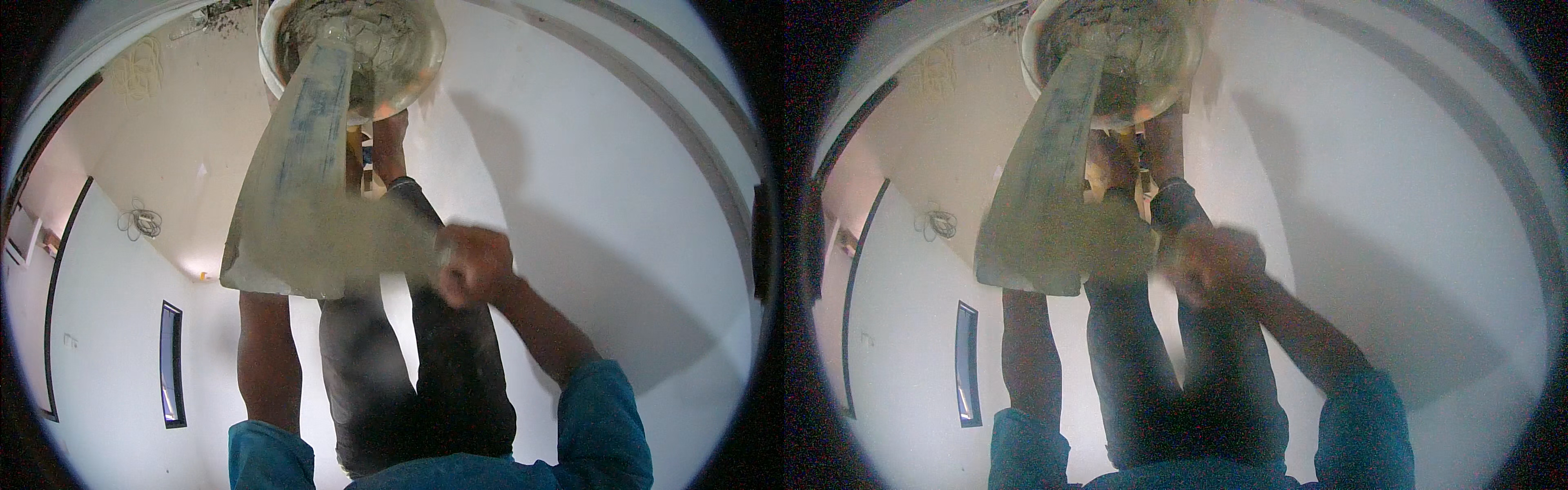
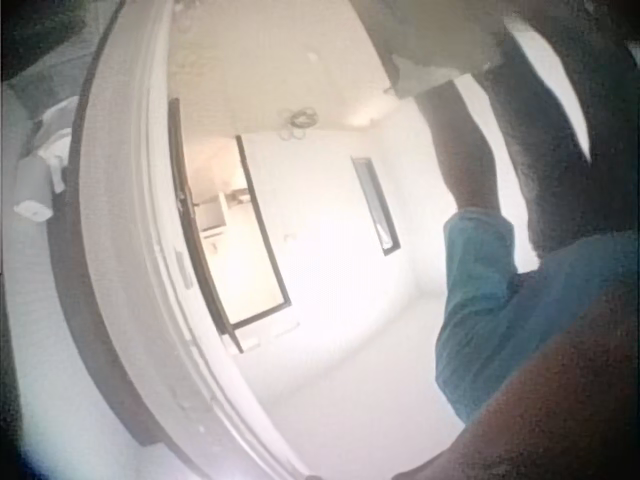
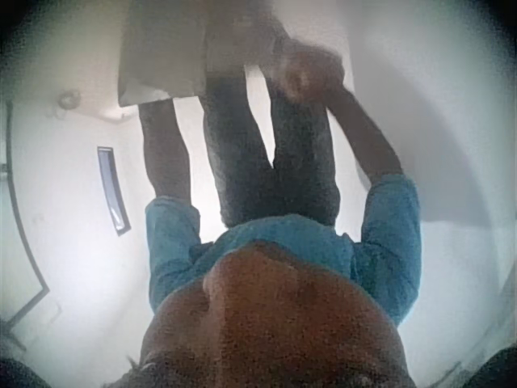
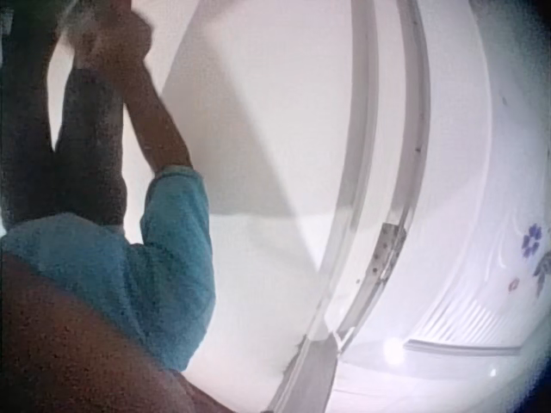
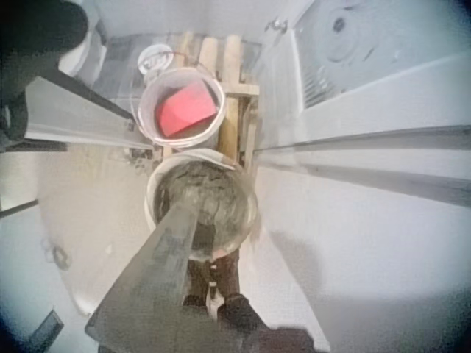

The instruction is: The person applies wet plaster to a ceiling using a trowel and hawk. They repeatedly scoop plaster from a bucket, transfer it to the hawk, and smooth it onto the ceiling surface in broad strokes.

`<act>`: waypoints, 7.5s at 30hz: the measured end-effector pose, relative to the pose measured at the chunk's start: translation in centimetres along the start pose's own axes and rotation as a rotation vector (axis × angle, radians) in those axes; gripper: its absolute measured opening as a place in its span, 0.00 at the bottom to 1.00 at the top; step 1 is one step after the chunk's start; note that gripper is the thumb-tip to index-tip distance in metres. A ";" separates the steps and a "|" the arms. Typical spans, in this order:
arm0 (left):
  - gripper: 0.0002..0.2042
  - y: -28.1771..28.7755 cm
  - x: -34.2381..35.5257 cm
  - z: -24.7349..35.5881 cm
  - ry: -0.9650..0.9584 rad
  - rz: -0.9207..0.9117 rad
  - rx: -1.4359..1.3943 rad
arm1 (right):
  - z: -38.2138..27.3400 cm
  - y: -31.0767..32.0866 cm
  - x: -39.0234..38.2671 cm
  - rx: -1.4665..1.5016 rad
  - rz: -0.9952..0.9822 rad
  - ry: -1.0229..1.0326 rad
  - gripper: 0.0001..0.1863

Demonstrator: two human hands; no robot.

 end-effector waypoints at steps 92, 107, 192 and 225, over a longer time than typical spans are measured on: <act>0.13 -19.3 -1.2 -11.2 0.404 0.302 -0.562 | 0.5 -19.0 7.8 -0.359 -0.256 -0.371 0.19; 0.12 -19.4 -2.1 -12.1 0.452 0.333 -0.596 | -0.8 -20.2 9.5 -0.508 -0.204 -0.247 0.13; 0.24 -8.3 12.9 3.8 0.129 -0.101 -2.459 | -3.6 1.2 2.7 -0.183 0.341 -0.121 0.15; 0.24 -7.3 8.6 -3.6 0.266 0.196 -2.033 | 7.4 0.3 18.4 -0.919 -0.073 -0.089 0.21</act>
Point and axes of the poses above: each hand's wrist, its own x-axis towards the middle knuckle, its own y-axis out of the back of the hand, z = x × y, the point moved 8 cm from there along x, towards the middle knuckle, and after that the axes turned 8 degrees about z, right-handed, at the moved point
